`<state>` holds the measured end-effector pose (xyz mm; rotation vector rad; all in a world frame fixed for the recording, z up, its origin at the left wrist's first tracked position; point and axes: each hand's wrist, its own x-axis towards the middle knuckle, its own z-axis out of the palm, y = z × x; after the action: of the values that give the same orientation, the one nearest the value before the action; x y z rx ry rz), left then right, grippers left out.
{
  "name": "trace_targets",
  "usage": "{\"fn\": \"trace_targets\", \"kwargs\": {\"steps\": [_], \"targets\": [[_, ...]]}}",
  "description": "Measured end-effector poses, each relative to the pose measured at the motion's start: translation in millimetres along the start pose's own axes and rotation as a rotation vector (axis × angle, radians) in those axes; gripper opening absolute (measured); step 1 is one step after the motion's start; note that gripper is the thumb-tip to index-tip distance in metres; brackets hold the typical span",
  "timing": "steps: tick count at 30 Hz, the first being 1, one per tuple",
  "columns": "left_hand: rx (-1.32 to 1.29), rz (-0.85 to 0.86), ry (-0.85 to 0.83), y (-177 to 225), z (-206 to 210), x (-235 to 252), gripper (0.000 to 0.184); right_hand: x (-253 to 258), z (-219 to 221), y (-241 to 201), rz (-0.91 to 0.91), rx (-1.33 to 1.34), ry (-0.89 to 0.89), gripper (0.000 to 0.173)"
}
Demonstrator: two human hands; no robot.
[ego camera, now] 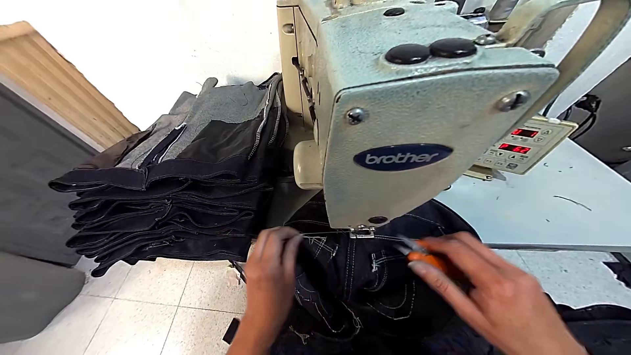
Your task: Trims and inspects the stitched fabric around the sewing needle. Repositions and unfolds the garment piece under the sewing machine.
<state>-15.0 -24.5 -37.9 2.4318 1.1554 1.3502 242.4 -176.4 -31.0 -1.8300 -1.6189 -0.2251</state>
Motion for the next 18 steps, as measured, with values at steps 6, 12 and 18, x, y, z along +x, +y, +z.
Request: {"fn": "trace_targets", "kwargs": {"steps": [6, 12, 18], "targets": [[0.442, -0.143, -0.196, -59.5, -70.8, -14.2, 0.024, 6.5, -4.7, 154.9, 0.513, -0.156, -0.054, 0.049], [-0.110, -0.241, -0.461, 19.6, -63.9, -32.6, 0.022, 6.8, 23.5, 218.7, 0.363, -0.299, -0.008, 0.029], [-0.518, -0.489, -0.390, 45.3, 28.5, -36.6, 0.101, 0.5, 29.4, 111.4, 0.675, 0.778, -0.278, 0.065]]}}
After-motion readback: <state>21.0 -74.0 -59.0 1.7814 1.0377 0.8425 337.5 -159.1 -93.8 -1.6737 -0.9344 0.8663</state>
